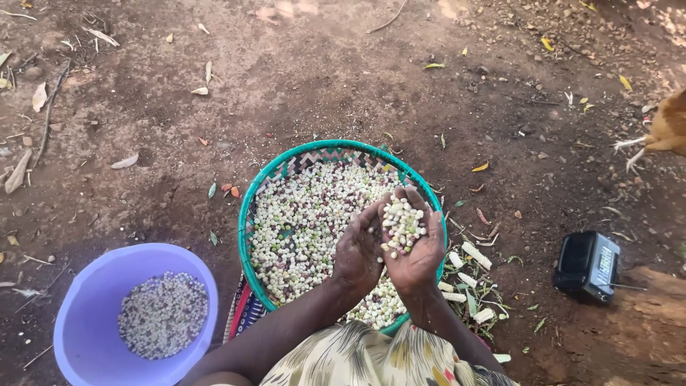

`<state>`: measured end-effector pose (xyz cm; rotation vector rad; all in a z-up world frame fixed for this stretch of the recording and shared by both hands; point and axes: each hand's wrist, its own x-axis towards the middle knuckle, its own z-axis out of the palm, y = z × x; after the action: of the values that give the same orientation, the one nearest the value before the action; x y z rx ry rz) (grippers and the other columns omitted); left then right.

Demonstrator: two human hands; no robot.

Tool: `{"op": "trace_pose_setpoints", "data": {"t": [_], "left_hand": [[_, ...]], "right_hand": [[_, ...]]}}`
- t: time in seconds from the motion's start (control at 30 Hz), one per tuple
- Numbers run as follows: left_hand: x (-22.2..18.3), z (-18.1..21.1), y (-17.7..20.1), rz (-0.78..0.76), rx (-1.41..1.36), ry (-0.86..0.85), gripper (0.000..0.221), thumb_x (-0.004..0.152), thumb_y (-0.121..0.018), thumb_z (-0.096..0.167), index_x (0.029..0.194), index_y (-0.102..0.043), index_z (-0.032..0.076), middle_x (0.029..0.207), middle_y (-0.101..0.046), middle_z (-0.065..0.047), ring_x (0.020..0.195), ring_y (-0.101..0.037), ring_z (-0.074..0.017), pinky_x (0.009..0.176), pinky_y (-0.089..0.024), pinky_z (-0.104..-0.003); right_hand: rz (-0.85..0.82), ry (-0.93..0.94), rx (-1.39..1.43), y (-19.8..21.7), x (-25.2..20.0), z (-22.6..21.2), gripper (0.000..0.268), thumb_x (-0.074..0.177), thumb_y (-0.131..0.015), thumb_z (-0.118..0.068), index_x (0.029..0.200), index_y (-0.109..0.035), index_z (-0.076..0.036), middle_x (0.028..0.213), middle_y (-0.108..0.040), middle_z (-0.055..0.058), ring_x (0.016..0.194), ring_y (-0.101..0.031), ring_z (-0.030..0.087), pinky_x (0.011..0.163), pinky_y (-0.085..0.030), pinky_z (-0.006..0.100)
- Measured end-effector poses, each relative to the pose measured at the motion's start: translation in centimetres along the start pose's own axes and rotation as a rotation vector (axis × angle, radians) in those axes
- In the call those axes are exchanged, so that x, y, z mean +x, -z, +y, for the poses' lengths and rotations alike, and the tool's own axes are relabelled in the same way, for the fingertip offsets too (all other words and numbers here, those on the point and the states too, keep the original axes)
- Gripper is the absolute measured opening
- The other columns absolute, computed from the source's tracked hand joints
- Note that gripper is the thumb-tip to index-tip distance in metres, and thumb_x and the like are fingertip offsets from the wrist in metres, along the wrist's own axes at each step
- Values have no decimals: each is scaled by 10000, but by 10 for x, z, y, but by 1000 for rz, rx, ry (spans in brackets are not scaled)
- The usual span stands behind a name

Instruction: Sorting and cleaning corn kernels by hand, moving them between a basket and a bowl in an outdoor setting.

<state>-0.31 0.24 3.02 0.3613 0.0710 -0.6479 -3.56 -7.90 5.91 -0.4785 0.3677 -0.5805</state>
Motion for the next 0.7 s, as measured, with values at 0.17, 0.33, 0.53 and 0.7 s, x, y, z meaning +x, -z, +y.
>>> {"op": "trace_pose_setpoints", "data": {"t": [0.17,0.33,0.53,0.7], "left_hand": [[16,-6,30,21,-229,150,649,1046,-471,471,1556,-546,77,1531,-602,-194,1377,-593,-387,1197,-459,-541],[18,-7,39,-29,-355,211,624,1037,-540,462,1543,-567,97,1476,-634,-214,1332,-630,-392,1172,-490,-561],[12,3,34,-85,-361,249,604,1047,-548,471,1502,-607,79,1569,-574,-169,1466,-529,-369,1195,-458,-535],[13,12,35,-83,-355,245,585,1071,-526,458,1481,-614,51,1544,-590,-190,1462,-528,-384,1205,-457,-555]], "right_hand": [[-158,142,-140,-14,-10,0,717,1052,-397,-603,1483,-577,-60,1478,-646,179,1388,-603,335,1220,-468,529],[-301,252,-203,-15,-15,1,784,1044,-343,-632,1576,-456,-66,1585,-544,198,1489,-500,326,1266,-381,467],[-413,528,-511,-6,-17,-4,807,1064,-287,-640,1610,-328,-47,1633,-437,260,1558,-382,378,1337,-207,495],[-162,846,-1473,52,8,-38,740,1047,-468,-540,1567,-407,-18,1588,-430,247,1524,-364,421,1285,-249,530]]}}
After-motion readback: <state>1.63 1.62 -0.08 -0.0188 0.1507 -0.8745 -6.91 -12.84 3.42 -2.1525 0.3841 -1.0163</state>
